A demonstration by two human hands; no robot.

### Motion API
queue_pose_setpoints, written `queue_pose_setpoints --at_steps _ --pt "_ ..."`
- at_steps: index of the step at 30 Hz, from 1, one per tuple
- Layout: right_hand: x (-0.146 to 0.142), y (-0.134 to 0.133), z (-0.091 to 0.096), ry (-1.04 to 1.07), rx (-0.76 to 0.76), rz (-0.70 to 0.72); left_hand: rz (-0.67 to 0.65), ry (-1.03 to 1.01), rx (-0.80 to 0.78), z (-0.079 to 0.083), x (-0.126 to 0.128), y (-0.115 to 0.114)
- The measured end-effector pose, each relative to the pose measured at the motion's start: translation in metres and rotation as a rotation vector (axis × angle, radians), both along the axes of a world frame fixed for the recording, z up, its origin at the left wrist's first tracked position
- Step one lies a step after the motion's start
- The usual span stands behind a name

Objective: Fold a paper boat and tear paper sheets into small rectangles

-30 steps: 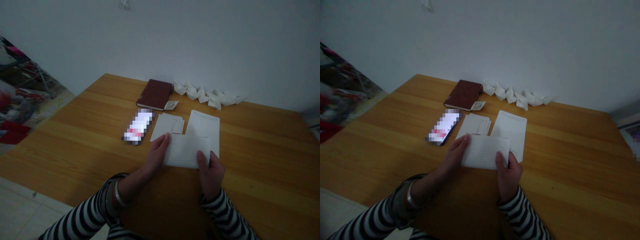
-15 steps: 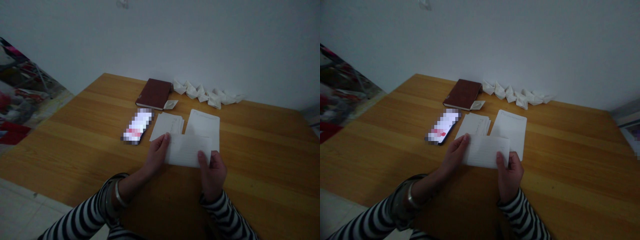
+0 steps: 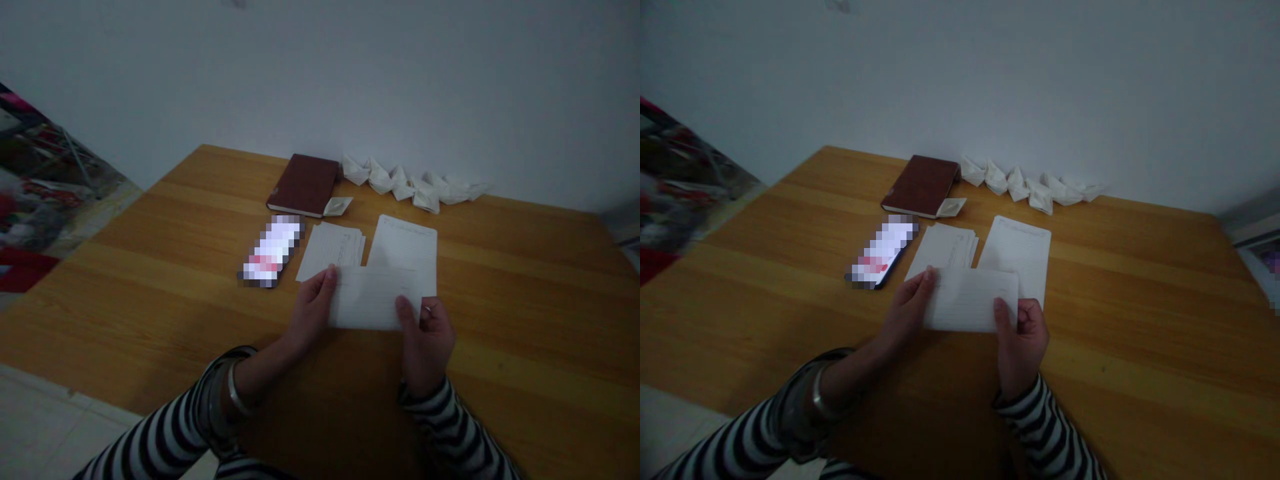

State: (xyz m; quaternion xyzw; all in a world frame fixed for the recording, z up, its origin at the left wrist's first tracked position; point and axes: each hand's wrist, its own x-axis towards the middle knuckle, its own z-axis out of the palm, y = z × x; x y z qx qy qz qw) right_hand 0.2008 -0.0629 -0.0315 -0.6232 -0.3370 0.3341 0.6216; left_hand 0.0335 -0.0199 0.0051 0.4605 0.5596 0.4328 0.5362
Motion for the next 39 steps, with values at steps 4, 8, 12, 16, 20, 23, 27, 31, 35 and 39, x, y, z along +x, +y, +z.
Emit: queue_pose_setpoints --at_steps 4,8,12,16,20,23,27,31,35,39 --pt "-0.001 0.000 0.000 0.013 0.016 -0.009 0.006 -0.002 0.011 -0.002 0.000 -0.002" --pt "-0.002 -0.001 0.001 0.031 0.030 -0.009 -0.003 0.001 0.031 -0.002 -0.001 -0.003" --pt "-0.003 -0.001 0.004 0.095 0.009 -0.024 -0.012 0.041 0.066 0.000 -0.002 -0.002" --pt "-0.002 0.001 0.006 0.214 -0.023 -0.002 -0.019 0.053 0.070 0.000 -0.001 -0.002" --pt "0.000 0.002 0.003 0.272 -0.030 0.042 -0.010 0.081 0.089 0.000 -0.002 -0.002" --pt "0.001 0.003 0.002 0.285 -0.010 0.083 -0.030 0.113 0.125 0.001 -0.002 -0.002" --pt "0.003 0.003 0.007 0.264 0.005 0.127 -0.083 0.157 0.154 0.003 -0.002 -0.003" --pt "0.005 0.002 0.013 0.203 0.022 0.110 -0.101 0.185 0.168 0.002 -0.001 -0.004" --pt "0.005 0.001 0.016 0.130 0.037 0.084 -0.100 0.201 0.166 0.001 -0.002 -0.005" --pt "0.005 -0.001 0.017 0.101 0.025 0.084 -0.088 0.198 0.167 0.003 -0.003 -0.004"
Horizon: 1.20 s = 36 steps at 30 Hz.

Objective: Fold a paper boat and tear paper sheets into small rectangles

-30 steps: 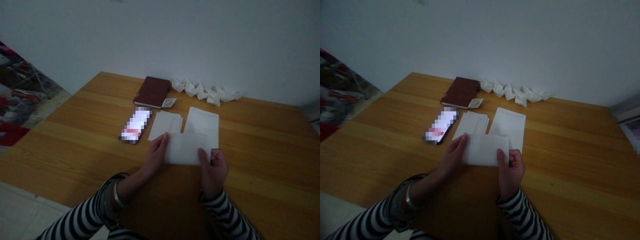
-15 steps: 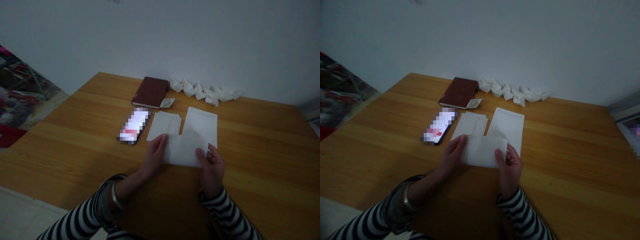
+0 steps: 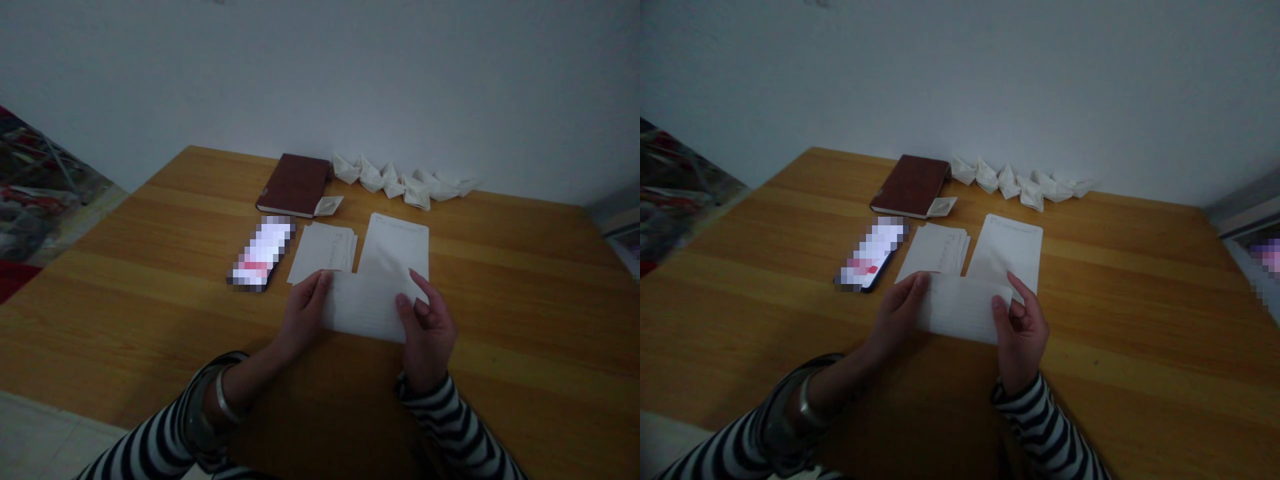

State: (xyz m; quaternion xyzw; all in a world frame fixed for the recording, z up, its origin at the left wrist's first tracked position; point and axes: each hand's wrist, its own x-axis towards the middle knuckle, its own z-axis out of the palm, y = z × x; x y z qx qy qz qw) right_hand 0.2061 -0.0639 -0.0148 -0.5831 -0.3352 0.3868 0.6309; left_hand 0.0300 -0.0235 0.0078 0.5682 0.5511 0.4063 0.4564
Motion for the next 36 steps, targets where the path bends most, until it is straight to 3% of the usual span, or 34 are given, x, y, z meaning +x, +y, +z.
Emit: queue_pose_setpoints --at_steps 5,12,20,23,29,36 --pt "-0.001 -0.004 0.004 -0.068 -0.023 0.027 0.007 -0.017 -0.015 -0.002 -0.002 0.003" --pt "-0.001 -0.001 0.002 -0.249 0.029 -0.084 0.021 -0.090 -0.077 -0.002 0.000 0.000" --pt "0.010 0.005 -0.001 -0.201 -0.001 0.100 0.052 -0.051 -0.037 -0.002 -0.002 0.002" --pt "0.016 0.009 -0.001 -0.210 -0.002 0.185 -0.004 -0.023 -0.020 -0.001 -0.007 0.007" --pt "0.032 0.017 -0.003 -0.309 -0.013 0.297 -0.323 0.133 0.122 0.006 -0.024 0.023" --pt "0.034 0.020 -0.004 -0.281 -0.061 0.335 -0.341 0.129 0.065 0.009 -0.027 0.028"
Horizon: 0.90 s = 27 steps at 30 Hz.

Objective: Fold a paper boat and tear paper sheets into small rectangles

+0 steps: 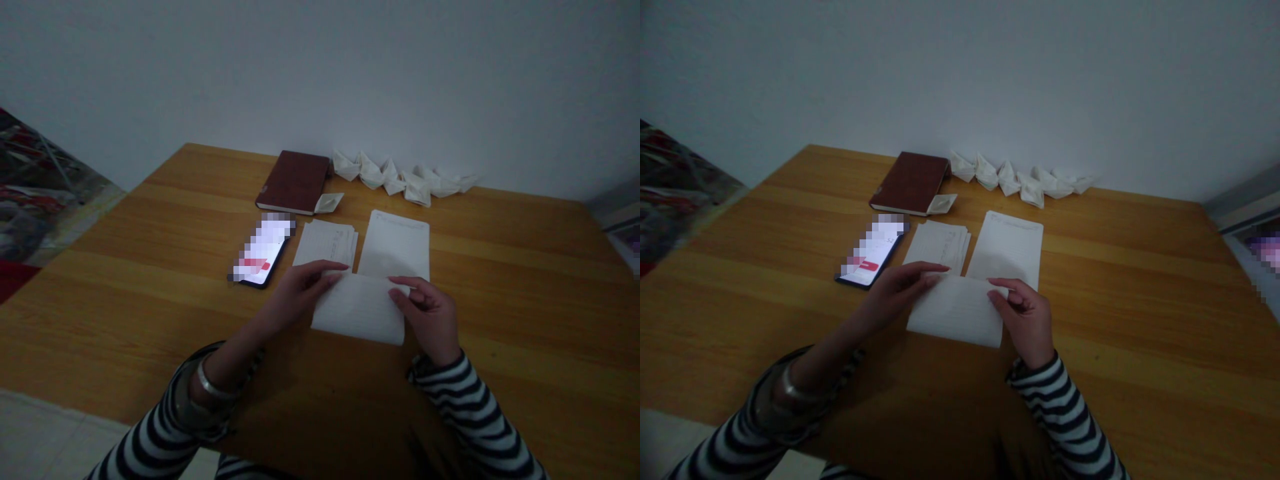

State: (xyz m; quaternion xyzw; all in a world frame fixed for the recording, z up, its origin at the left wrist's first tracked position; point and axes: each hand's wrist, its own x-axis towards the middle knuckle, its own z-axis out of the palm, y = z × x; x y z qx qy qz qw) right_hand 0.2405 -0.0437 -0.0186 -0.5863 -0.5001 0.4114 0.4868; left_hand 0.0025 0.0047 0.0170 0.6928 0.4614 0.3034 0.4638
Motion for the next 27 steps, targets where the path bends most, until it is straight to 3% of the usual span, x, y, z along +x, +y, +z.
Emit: queue_pose_setpoints --at_steps 10,20,27 --pt "0.001 -0.002 0.002 -0.012 0.038 -0.042 0.021 -0.023 -0.083 -0.003 -0.002 0.000" --pt "0.020 0.004 0.009 -0.113 -0.048 0.226 -0.157 0.061 -0.034 -0.004 -0.016 0.002" --pt "0.025 0.007 0.008 0.017 -0.080 0.111 -0.105 0.093 -0.037 -0.003 -0.019 0.005"
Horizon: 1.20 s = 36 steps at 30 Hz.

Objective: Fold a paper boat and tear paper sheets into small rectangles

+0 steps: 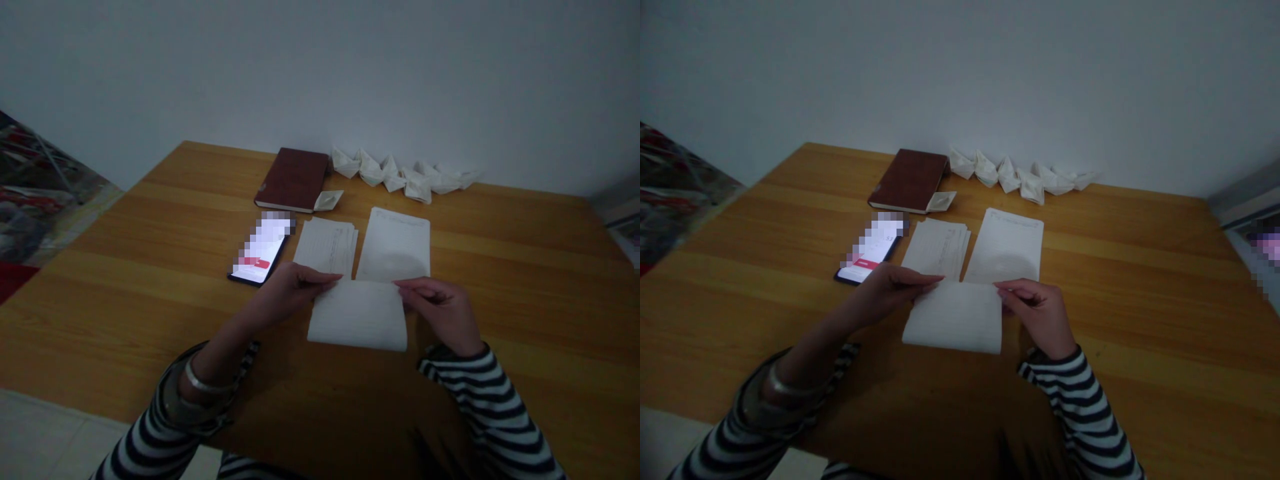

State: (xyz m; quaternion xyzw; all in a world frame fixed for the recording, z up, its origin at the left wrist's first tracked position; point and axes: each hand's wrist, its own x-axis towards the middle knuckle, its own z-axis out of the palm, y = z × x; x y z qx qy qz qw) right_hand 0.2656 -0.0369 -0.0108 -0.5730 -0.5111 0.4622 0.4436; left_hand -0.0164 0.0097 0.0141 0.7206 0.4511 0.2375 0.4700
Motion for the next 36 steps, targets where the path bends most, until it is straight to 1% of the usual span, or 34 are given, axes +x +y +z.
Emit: queue_pose_setpoints --at_steps 3,5,7,9,13,18,21,24,26,29,32,36 --pt "0.000 0.001 0.001 0.083 -0.021 -0.045 0.056 -0.019 0.018 0.002 0.000 0.001" --pt "-0.001 0.001 0.001 0.129 -0.005 -0.054 0.070 -0.025 0.034 0.004 0.000 0.001" --pt "-0.004 0.000 0.001 0.170 0.017 -0.052 0.061 -0.022 0.066 0.005 0.001 0.000" --pt "-0.007 -0.001 0.001 0.181 0.017 -0.037 0.024 -0.019 0.108 0.005 0.002 -0.001" --pt "-0.012 -0.003 0.002 0.110 0.016 -0.036 -0.054 -0.011 0.167 0.005 0.004 -0.002" --pt "-0.010 -0.003 0.002 -0.022 0.051 -0.062 -0.058 -0.028 0.199 0.003 0.003 -0.001" --pt "-0.009 -0.002 -0.001 -0.060 0.060 -0.060 -0.054 -0.024 0.237 0.000 0.002 0.000" --pt "-0.010 -0.003 -0.003 -0.073 0.104 -0.077 -0.028 -0.014 0.257 -0.001 0.003 0.000" --pt "-0.010 -0.003 -0.004 -0.098 0.132 -0.086 0.001 -0.016 0.242 -0.002 0.005 -0.001" --pt "-0.011 -0.003 -0.005 -0.150 0.135 -0.075 0.054 -0.026 0.215 -0.004 0.007 -0.001" --pt "-0.011 -0.003 -0.005 -0.196 0.137 -0.043 0.095 -0.023 0.213 -0.006 0.008 0.000" --pt "-0.013 -0.003 -0.007 -0.275 0.180 0.038 0.135 -0.005 0.236 -0.009 0.007 0.001"
